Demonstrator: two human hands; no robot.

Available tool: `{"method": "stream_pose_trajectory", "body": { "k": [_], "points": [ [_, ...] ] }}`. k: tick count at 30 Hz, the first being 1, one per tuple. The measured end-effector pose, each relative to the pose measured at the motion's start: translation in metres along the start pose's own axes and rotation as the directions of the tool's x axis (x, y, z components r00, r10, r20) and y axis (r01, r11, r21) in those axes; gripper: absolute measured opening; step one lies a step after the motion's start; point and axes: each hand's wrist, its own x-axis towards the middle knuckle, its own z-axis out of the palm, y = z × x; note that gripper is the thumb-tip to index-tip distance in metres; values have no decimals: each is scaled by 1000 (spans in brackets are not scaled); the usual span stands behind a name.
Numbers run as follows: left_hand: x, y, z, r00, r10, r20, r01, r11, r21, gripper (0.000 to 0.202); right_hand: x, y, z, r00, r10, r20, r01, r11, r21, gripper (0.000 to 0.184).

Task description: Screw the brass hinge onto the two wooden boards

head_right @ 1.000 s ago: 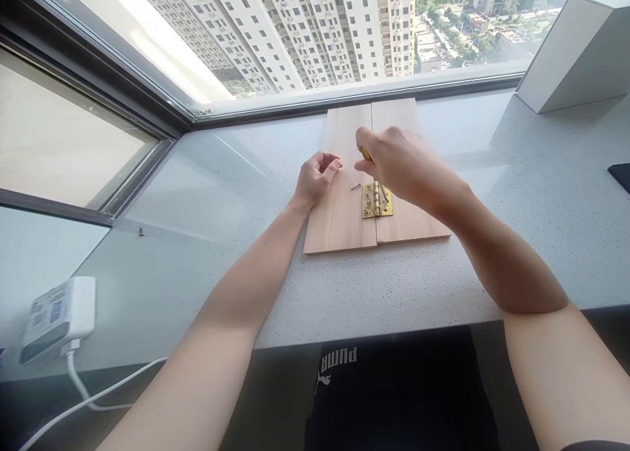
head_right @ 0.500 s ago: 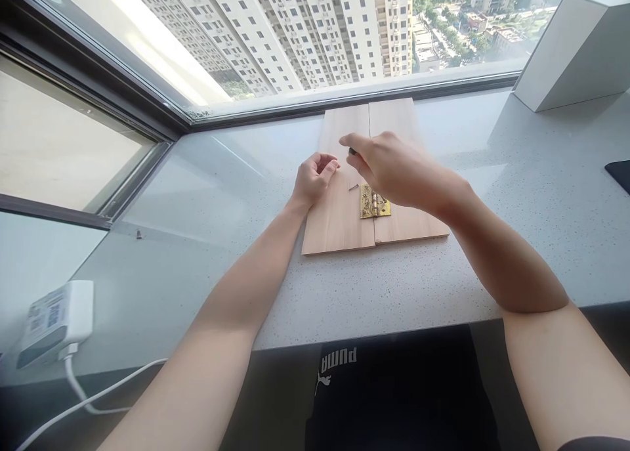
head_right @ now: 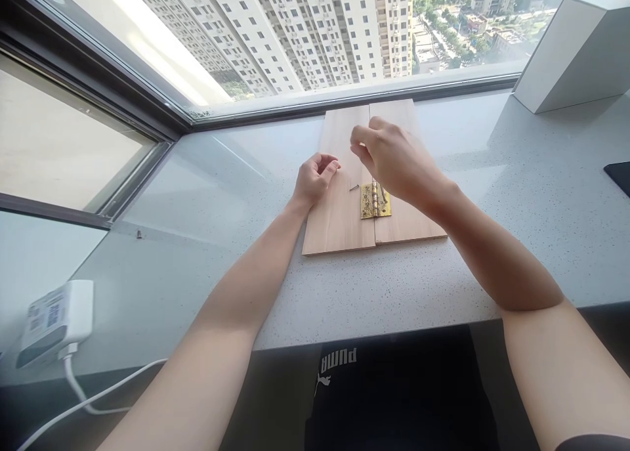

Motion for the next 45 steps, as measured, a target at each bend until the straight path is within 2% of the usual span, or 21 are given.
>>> {"method": "stream_pose_trajectory", "body": {
  "k": [2,4,6,8,11,15,19,23,27,30,33,36,40,43,45],
  "points": [
    [0,0,-1,1000,6,5,-6,1000,5,19,0,1,-6,994,-84,76,76,992,102,32],
    [0,0,-1,1000,7,12,-7,1000,11,21,-1,4,-12,980,-123,157,97,982,160,29],
    [0,0,-1,1000,5,14,-5,1000,16,23,-2,9,-17,966,-110,233,71,983,169,32],
    [0,0,-2,1000,2,10,-3,1000,17,24,-4,15,-20,962,-80,261,40,987,153,43],
    [0,0,-1,1000,-1,12,1,1000,15,24,-3,22,-20,976,-49,213,25,993,112,45],
    [0,0,-1,1000,-7,8,7,1000,10,23,4,21,-9,996,42,78,-38,998,-54,22],
    [0,-1,0,1000,-2,-7,2,1000,12,21,7,9,2,994,97,-50,-104,982,-155,35],
    [0,-1,0,1000,-5,-4,5,1000,11,17,-3,1,-5,998,53,24,-51,995,-84,40],
    [0,-1,0,1000,-10,-2,10,1000,17,17,-8,6,-18,988,0,154,-1,1000,9,28],
    [0,0,0,1000,-2,-5,2,1000,18,17,-1,16,-19,980,-15,197,2,998,64,22],
    [0,0,-1,1000,3,1,-3,1000,18,18,9,26,-13,992,-36,125,24,995,100,21],
    [0,0,-2,1000,-1,11,1,1000,23,20,15,32,-4,999,-41,30,37,993,112,31],
    [0,0,-2,1000,2,11,-2,1000,25,23,15,31,4,999,-10,-54,11,1000,15,37],
    [0,-1,-1,1000,6,1,-6,1000,23,21,13,28,7,993,23,-113,-30,998,-61,33],
    [0,-1,0,1000,5,-1,-5,1000,23,20,12,26,8,995,-7,-99,5,1000,-23,25]
  ]
}}
